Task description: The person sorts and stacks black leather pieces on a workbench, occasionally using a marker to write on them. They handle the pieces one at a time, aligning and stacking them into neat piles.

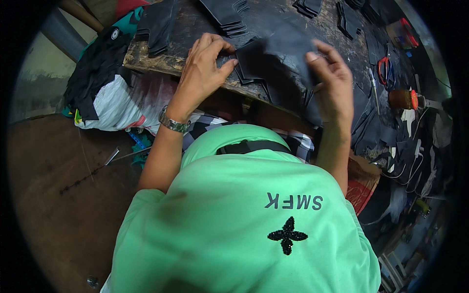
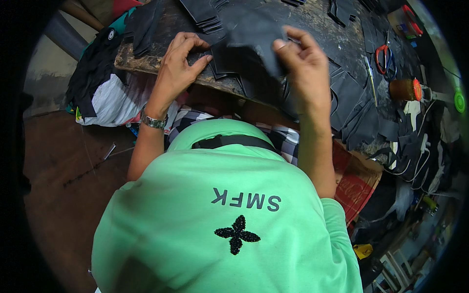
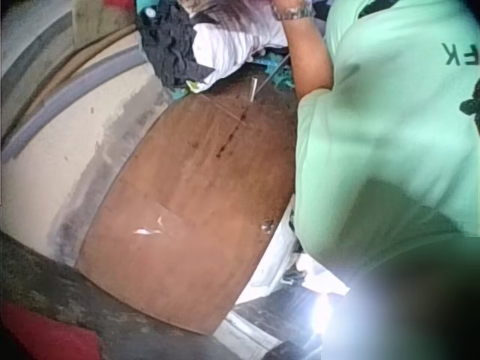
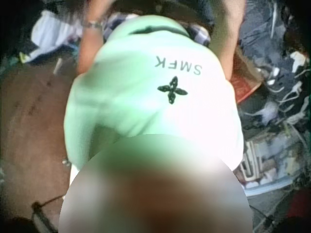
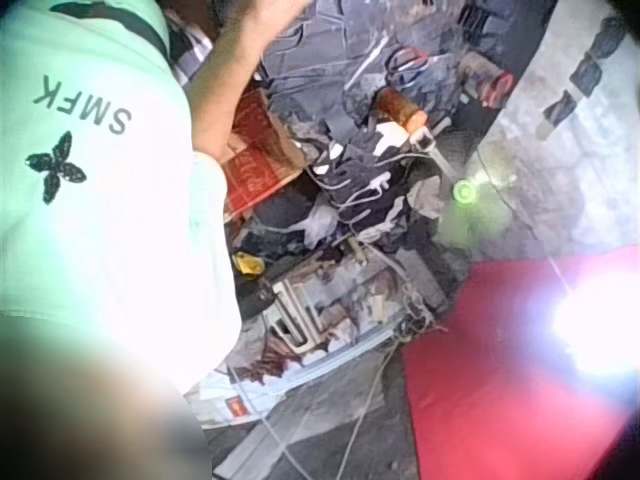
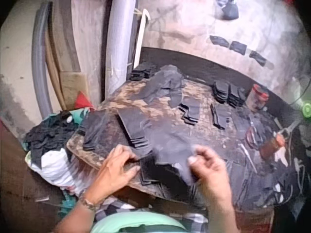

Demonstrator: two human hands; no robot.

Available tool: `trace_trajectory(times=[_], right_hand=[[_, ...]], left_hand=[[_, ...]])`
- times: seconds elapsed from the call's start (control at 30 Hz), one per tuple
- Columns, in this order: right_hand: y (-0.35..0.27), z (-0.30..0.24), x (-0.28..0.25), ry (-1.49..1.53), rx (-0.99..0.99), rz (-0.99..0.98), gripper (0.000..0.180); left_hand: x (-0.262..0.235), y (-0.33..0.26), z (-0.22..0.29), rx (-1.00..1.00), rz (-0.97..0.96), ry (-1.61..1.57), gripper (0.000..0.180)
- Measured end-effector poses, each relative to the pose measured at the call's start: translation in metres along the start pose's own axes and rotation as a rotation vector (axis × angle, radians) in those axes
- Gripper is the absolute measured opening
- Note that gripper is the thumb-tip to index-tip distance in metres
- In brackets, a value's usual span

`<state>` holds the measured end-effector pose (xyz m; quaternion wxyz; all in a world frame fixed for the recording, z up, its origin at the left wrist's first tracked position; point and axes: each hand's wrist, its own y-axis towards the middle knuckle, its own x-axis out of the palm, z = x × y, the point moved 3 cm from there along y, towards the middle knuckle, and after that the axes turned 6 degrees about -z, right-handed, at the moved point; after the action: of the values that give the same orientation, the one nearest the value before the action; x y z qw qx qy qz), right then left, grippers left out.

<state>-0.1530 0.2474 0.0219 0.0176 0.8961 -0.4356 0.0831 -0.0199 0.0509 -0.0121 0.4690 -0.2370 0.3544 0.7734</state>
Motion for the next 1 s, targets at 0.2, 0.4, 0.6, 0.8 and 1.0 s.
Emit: trace_trajectory(times=[0.2, 0.4, 0.6, 0.8, 1.0], right_hand=[[-0.013, 0.020, 0.026, -0.955, 0.015, -0.061, 0.036], [-0.015, 0.020, 0.031, -0.995, -0.108, -0.055, 0.034], [-0.015, 0.024, 0.035, -0.930, -0.352, -0.093, 0.030], [-0.022, 0.027, 0.039, -1.099, -0.435, -0.071, 0.026], [-0.031, 0.005, -0.004, -1.076, -0.445, 0.035, 0.038]], left_hand=[[-0.001, 0.004, -0.003, -0.037, -0.034, -0.064, 0.021], [-0.002, 0.004, -0.004, -0.113, -0.068, -0.086, 0.019], [0.000, 0.005, -0.004, -0.160, 0.004, -0.241, 0.019], [0.002, 0.018, 0.000, -0.330, -0.142, -0.168, 0.040], [0.004, 0.023, 0.022, -0.222, -0.163, 0.022, 0.027]])
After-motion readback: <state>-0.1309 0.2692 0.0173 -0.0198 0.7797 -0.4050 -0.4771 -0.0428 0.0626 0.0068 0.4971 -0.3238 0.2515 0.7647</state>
